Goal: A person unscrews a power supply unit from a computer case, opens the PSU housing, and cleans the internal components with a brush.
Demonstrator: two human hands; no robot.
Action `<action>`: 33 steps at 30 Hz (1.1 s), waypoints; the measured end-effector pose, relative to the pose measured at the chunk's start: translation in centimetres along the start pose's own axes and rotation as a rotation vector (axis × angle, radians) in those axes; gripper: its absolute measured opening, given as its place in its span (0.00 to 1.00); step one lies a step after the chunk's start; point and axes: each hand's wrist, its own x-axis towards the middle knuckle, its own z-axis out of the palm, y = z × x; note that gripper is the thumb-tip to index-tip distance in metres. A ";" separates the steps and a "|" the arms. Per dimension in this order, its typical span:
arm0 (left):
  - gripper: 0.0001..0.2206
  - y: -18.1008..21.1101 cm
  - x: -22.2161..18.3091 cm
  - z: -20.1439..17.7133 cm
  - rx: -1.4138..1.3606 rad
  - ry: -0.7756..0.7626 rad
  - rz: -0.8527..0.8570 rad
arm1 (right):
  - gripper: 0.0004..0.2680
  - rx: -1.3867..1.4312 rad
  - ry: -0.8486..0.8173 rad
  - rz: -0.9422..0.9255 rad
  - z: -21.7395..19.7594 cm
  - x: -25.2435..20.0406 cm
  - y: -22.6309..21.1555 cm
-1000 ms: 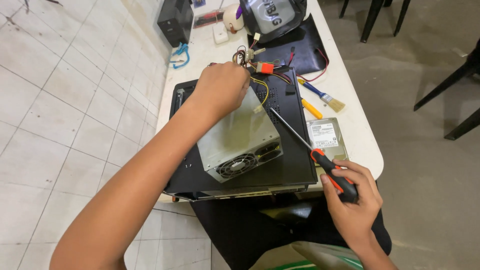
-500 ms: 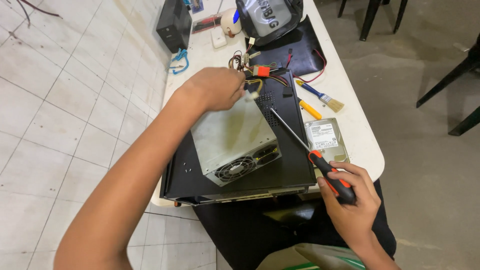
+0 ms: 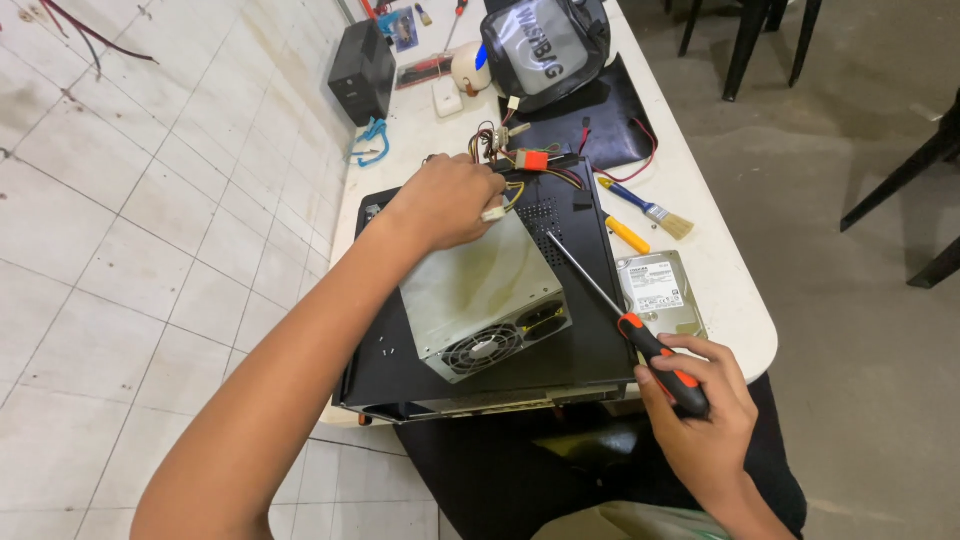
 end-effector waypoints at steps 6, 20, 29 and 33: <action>0.15 0.0 -0.5 -0.9 0.257 0.064 0.018 | 0.06 -0.029 -0.036 -0.043 0.2 0.6 -0.2; 0.09 -0.2 0.4 -1.4 0.216 0.101 0.120 | 0.06 -0.027 -0.026 -0.041 0.2 0.3 0.4; 0.09 0.0 0.7 0.0 0.341 0.053 0.071 | 0.07 -0.036 -0.030 -0.061 0.1 0.2 0.4; 0.15 0.4 1.3 0.3 0.239 -0.066 -0.087 | 0.06 -0.026 -0.027 -0.043 0.2 0.4 0.3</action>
